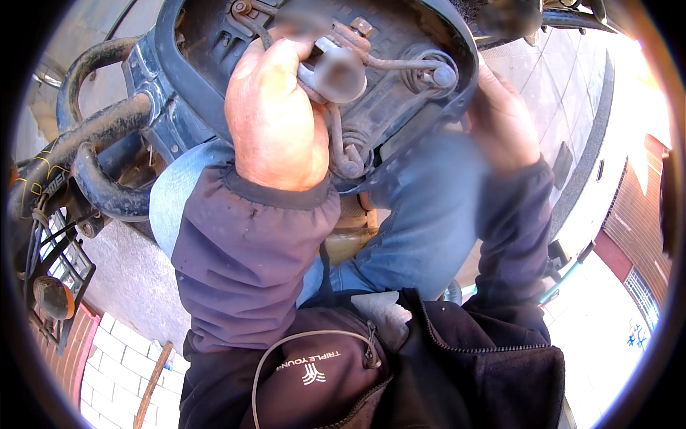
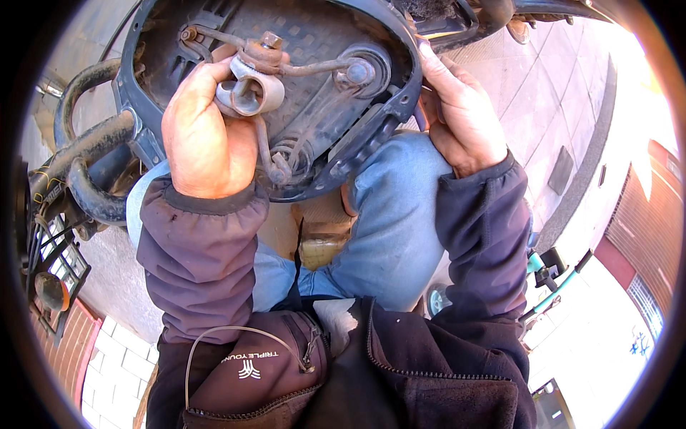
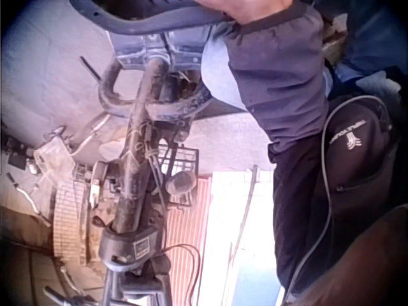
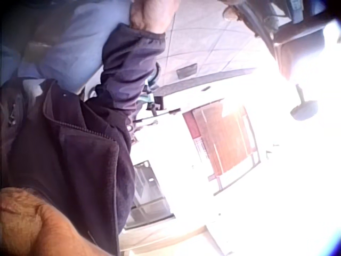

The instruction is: The person uses pliers and a screwdriver to manipulate internal components of a mechanical device, likely a lawnmower. They remove a small cylindrical part, adjust wires and springs, and reposition the internal cover.

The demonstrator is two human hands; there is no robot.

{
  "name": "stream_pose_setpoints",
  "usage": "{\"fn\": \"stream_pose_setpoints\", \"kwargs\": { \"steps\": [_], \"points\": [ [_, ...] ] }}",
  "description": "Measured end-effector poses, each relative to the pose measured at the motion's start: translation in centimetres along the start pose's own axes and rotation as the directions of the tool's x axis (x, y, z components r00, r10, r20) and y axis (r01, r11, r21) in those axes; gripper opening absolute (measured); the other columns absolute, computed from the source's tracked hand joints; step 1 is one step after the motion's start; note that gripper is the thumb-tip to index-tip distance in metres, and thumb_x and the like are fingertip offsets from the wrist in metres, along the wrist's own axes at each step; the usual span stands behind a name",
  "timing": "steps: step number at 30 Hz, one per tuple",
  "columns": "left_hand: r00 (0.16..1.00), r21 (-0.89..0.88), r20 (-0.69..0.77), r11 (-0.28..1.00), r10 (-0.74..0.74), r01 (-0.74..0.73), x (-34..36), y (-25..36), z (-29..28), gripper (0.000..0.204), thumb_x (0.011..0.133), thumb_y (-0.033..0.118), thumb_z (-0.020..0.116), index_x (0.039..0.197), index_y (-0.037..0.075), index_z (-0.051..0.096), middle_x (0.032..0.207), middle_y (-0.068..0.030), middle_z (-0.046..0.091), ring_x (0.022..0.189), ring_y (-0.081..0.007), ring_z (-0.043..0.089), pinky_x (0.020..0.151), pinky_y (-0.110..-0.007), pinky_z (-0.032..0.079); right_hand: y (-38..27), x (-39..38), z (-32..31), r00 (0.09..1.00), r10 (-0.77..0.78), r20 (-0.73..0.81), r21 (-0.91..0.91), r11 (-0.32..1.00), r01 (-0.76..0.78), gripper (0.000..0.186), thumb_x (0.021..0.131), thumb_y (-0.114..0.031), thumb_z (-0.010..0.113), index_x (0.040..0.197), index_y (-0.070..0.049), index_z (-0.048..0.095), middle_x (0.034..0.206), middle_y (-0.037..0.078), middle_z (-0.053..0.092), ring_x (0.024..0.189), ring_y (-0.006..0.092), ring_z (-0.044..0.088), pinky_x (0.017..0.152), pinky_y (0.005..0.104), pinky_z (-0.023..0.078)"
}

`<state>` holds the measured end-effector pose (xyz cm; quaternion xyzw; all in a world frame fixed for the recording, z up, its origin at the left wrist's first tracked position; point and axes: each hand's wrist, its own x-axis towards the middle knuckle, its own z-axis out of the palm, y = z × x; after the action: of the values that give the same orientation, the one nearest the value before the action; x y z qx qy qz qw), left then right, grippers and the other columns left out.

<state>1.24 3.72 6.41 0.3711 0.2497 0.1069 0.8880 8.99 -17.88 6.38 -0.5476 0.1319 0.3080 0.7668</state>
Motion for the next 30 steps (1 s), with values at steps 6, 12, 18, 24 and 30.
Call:
{"fn": "stream_pose_setpoints", "kwargs": {
  "steps": [6,12,18,24,30],
  "points": [
    [0.991,-0.023,0.075,0.994,-0.107,0.109,1.5,0.0,-1.7,0.03,0.097,0.014,0.043,0.105,-0.007,0.062,0.105,-0.019,0.067,0.101,-0.0273,0.063,0.096,-0.036,0.046,-0.2,0.3,0.1,1.0,-0.016,0.004,-0.048,0.999,0.016,0.037,0.1,-0.026,0.053,0.12,0.005,0.056,0.108,0.012,0.066,0.095,0.015,0.065,0.086,0.0268,0.052],
    [0.975,-0.241,0.07,0.945,-0.211,0.222,1.8,1.0,-1.1,0.026,0.095,0.01,0.04,0.098,-0.011,0.055,0.09,-0.0196,0.062,0.077,-0.0206,0.062,0.069,-0.025,0.053,-0.6,0.3,1.7,0.999,0.033,0.018,-0.082,0.996,-0.032,0.034,0.1,-0.025,0.051,0.12,0.002,0.059,0.11,0.009,0.067,0.094,0.0133,0.064,0.082,0.0238,0.051],
    [0.968,-0.162,0.094,0.956,-0.231,0.244,2.9,0.4,-0.6,0.028,0.096,0.01,0.037,0.094,-0.009,0.057,0.084,-0.0174,0.063,0.078,-0.0247,0.062,0.075,-0.031,0.054,-1.2,-0.5,0.7,0.993,0.083,0.088,-0.182,0.981,-0.066,0.03,0.099,-0.029,0.054,0.107,-0.003,0.065,0.089,0.003,0.069,0.057,0.0057,0.056,0.044,0.0191,0.04],
    [0.968,-0.259,0.106,0.933,-0.229,0.249,3.5,-0.3,-1.5,0.029,0.096,0.01,0.036,0.093,-0.009,0.058,0.083,-0.0167,0.063,0.072,-0.0236,0.063,0.069,-0.031,0.054,-0.8,-0.4,1.3,0.994,0.07,-0.082,-0.266,0.96,-0.09,0.028,0.098,-0.03,0.055,0.105,-0.004,0.065,0.083,0.001,0.068,0.049,0.005,0.049,0.038,0.0196,0.032],
    [0.987,-0.238,0.043,0.958,-0.157,0.163,3.1,-0.2,-1.4,0.029,0.097,0.01,0.035,0.094,-0.009,0.057,0.081,-0.0162,0.063,0.068,-0.0227,0.062,0.063,-0.03,0.054,-1.0,-0.5,3.5,0.969,0.092,-0.231,-0.228,0.963,-0.146,0.027,0.098,-0.029,0.057,0.103,-0.003,0.066,0.081,0.001,0.068,0.049,0.0071,0.05,0.038,0.0211,0.034]
  ]
}}
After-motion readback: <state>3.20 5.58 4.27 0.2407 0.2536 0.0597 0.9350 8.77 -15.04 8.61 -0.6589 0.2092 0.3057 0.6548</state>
